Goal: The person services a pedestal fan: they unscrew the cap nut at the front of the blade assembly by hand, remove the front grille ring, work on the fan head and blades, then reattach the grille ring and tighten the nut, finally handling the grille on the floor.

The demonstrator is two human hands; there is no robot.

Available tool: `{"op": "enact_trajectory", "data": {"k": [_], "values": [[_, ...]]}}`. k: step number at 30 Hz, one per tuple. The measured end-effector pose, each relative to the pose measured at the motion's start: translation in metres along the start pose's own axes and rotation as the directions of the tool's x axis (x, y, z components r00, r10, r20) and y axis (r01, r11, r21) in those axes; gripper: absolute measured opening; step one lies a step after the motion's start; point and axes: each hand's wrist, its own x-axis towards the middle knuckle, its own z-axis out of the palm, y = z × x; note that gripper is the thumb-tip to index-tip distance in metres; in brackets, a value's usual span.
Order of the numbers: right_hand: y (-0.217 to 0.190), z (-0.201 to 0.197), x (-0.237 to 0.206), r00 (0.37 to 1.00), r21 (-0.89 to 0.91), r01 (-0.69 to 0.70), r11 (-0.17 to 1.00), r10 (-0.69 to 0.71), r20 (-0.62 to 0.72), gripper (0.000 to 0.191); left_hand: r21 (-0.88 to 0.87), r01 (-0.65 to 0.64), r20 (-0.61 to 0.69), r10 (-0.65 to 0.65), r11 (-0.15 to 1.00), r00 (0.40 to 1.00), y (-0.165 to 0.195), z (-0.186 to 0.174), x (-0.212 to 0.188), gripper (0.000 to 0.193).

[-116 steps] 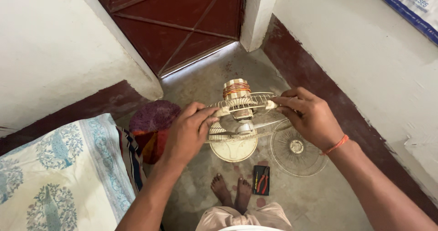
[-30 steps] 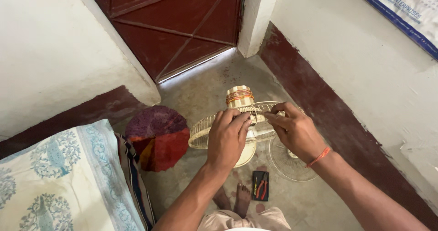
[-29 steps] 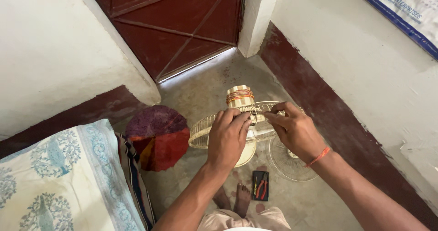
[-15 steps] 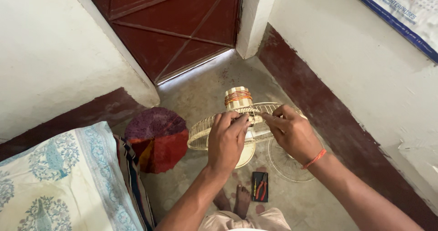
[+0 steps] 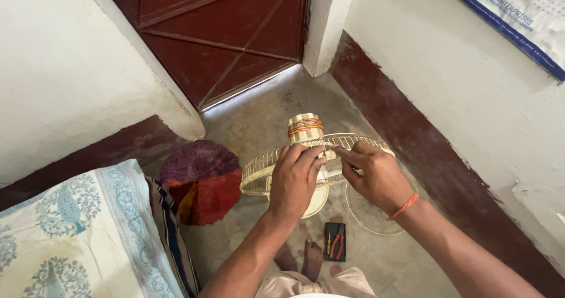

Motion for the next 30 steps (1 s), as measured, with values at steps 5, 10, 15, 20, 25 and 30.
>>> {"op": "enact_trajectory", "data": {"k": [5,10,15,20,25,30], "values": [[-0.001,-0.003,0.002,1.000,0.016,0.003,1.000,-0.003,0.023,0.038,-0.007,0.046,0.039,-0.046,0.999,0.998,0.004,0.002,0.003,0.024],[0.003,-0.012,0.007,0.972,0.136,-0.162,0.977,0.135,0.191,0.051,-0.009,0.049,0.046,-0.049,0.999,0.998,0.004,0.002,0.007,0.022],[0.010,-0.021,0.007,0.906,0.650,-0.400,0.646,0.171,0.388,0.059,-0.020,0.046,0.046,-0.045,0.999,0.998,0.003,0.001,0.009,0.021],[0.016,-0.025,0.002,0.803,0.807,-0.571,0.148,0.307,0.511,0.040,-0.004,0.063,0.063,-0.062,0.998,0.996,0.003,0.002,0.008,0.022],[0.018,-0.013,0.005,0.868,0.858,-0.450,0.248,0.346,0.355,0.032,-0.010,0.045,0.058,-0.044,0.999,0.997,0.000,0.002,0.008,0.023],[0.010,0.007,0.017,0.916,0.732,-0.377,0.568,0.348,0.201,0.025,-0.038,0.066,0.070,-0.064,0.997,0.996,-0.003,0.005,0.010,0.021]]}}
